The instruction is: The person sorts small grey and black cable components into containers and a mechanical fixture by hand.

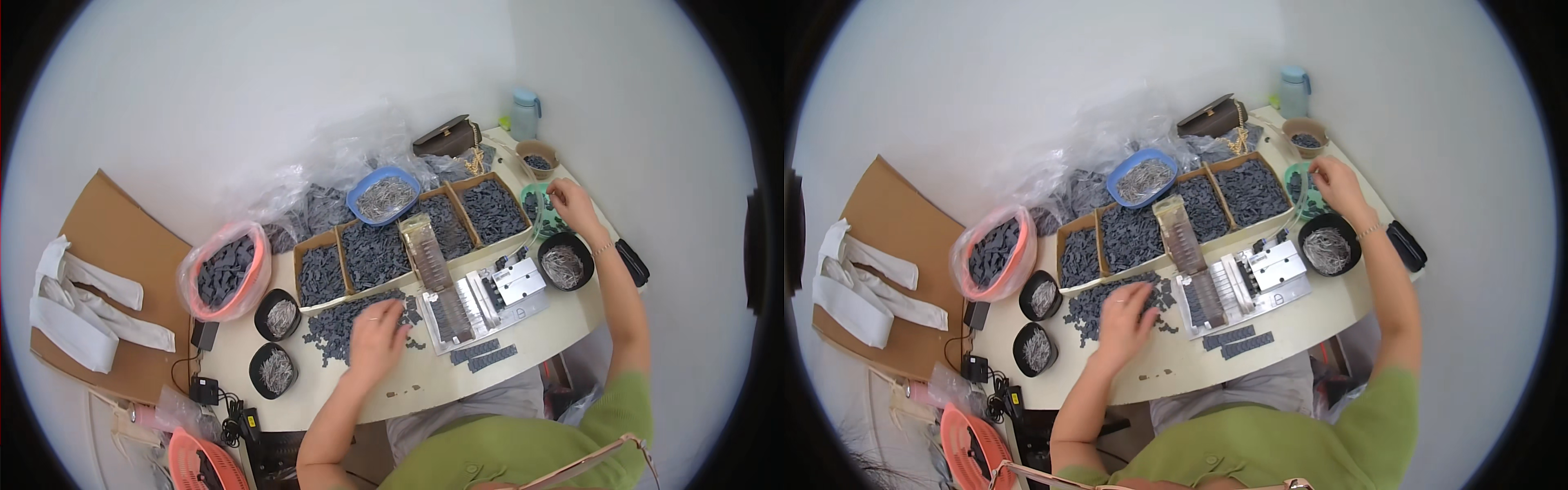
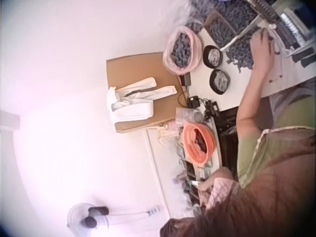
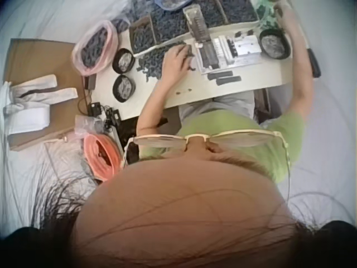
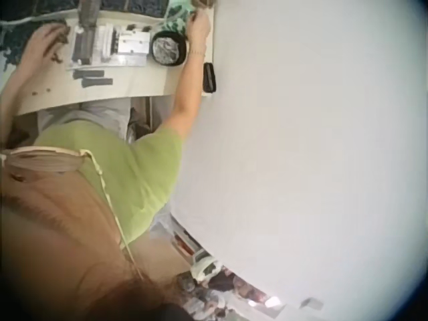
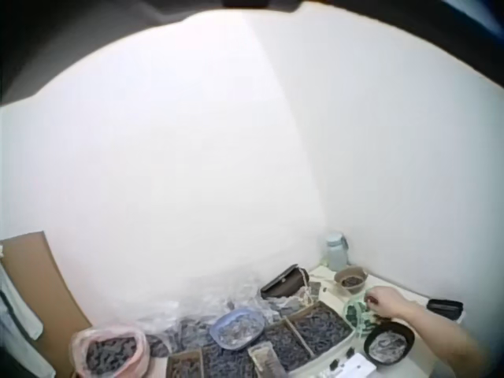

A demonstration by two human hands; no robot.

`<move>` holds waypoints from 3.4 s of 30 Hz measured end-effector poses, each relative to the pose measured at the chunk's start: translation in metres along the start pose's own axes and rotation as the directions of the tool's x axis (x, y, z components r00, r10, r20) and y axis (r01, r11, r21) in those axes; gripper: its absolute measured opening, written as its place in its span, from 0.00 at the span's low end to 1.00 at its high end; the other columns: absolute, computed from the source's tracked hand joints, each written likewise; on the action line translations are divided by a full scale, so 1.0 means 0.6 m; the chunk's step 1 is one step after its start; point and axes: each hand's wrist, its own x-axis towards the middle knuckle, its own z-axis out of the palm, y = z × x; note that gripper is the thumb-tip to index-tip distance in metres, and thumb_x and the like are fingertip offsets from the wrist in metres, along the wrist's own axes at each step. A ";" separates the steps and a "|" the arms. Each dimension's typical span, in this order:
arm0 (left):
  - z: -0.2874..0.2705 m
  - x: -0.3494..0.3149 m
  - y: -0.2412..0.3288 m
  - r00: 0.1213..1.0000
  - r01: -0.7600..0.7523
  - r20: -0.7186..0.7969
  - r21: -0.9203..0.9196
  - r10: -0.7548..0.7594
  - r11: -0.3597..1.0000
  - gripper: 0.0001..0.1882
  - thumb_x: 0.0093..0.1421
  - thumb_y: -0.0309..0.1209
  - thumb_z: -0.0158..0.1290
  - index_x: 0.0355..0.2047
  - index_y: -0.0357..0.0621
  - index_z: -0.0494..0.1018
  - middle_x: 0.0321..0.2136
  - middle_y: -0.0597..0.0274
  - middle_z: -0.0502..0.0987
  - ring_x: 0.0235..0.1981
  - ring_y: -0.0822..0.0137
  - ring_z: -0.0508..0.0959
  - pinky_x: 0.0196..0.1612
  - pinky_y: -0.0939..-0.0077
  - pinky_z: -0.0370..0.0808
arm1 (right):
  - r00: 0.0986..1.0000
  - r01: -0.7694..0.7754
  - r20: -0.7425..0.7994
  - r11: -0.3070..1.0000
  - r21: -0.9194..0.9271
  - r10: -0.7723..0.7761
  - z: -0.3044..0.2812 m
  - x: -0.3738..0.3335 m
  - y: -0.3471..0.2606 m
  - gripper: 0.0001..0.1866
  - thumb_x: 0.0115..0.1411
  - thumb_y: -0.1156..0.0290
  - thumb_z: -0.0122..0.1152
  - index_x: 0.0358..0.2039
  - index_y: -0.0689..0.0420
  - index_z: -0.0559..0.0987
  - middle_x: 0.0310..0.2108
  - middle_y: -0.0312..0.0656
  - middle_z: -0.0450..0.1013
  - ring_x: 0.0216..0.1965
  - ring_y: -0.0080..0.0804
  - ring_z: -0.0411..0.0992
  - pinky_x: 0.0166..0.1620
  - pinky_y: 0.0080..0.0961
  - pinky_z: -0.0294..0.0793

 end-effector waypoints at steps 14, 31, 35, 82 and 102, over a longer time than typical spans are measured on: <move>-0.197 -0.232 -0.210 0.715 0.681 -0.137 0.358 -0.686 0.638 0.06 0.49 0.23 0.59 0.29 0.37 0.77 0.29 0.50 0.76 0.34 0.51 0.76 0.38 0.61 0.71 | 0.737 0.623 0.269 0.778 0.085 -0.620 0.177 -0.107 -0.295 0.10 0.52 0.65 0.62 0.25 0.59 0.74 0.28 0.43 0.72 0.32 0.42 0.74 0.35 0.34 0.74; -0.207 -0.216 -0.219 0.690 0.661 -0.011 0.418 -0.724 0.624 0.04 0.50 0.22 0.56 0.26 0.36 0.72 0.28 0.47 0.76 0.34 0.47 0.76 0.38 0.57 0.71 | 0.735 0.678 0.102 0.732 -0.073 -0.671 0.117 -0.138 -0.259 0.11 0.51 0.74 0.54 0.36 0.57 0.78 0.31 0.42 0.69 0.37 0.38 0.70 0.40 0.33 0.71; -0.214 -0.243 -0.231 0.756 0.599 -0.079 0.484 -0.649 0.639 0.05 0.51 0.22 0.54 0.29 0.36 0.71 0.27 0.47 0.76 0.33 0.47 0.76 0.38 0.56 0.71 | 0.918 0.395 0.067 0.885 -0.246 -0.391 0.017 -0.129 -0.192 0.07 0.49 0.77 0.56 0.31 0.57 0.78 0.28 0.44 0.71 0.34 0.44 0.72 0.37 0.36 0.72; -0.111 -0.034 -0.202 0.922 0.377 -0.076 0.396 -0.379 0.837 0.14 0.53 0.29 0.57 0.39 0.36 0.74 0.39 0.47 0.75 0.46 0.47 0.73 0.49 0.56 0.69 | 0.677 0.725 0.210 0.688 -0.027 -0.705 0.112 -0.180 -0.265 0.10 0.49 0.71 0.57 0.32 0.59 0.78 0.31 0.41 0.71 0.35 0.36 0.69 0.37 0.32 0.70; -0.178 -0.064 -0.327 0.696 0.681 0.073 0.249 -0.714 0.689 0.08 0.51 0.28 0.58 0.27 0.37 0.72 0.27 0.44 0.77 0.32 0.46 0.77 0.36 0.58 0.72 | 0.773 0.422 0.575 0.894 -0.152 -0.267 0.310 0.248 -0.359 0.09 0.48 0.64 0.66 0.30 0.53 0.83 0.36 0.46 0.78 0.41 0.43 0.76 0.43 0.38 0.75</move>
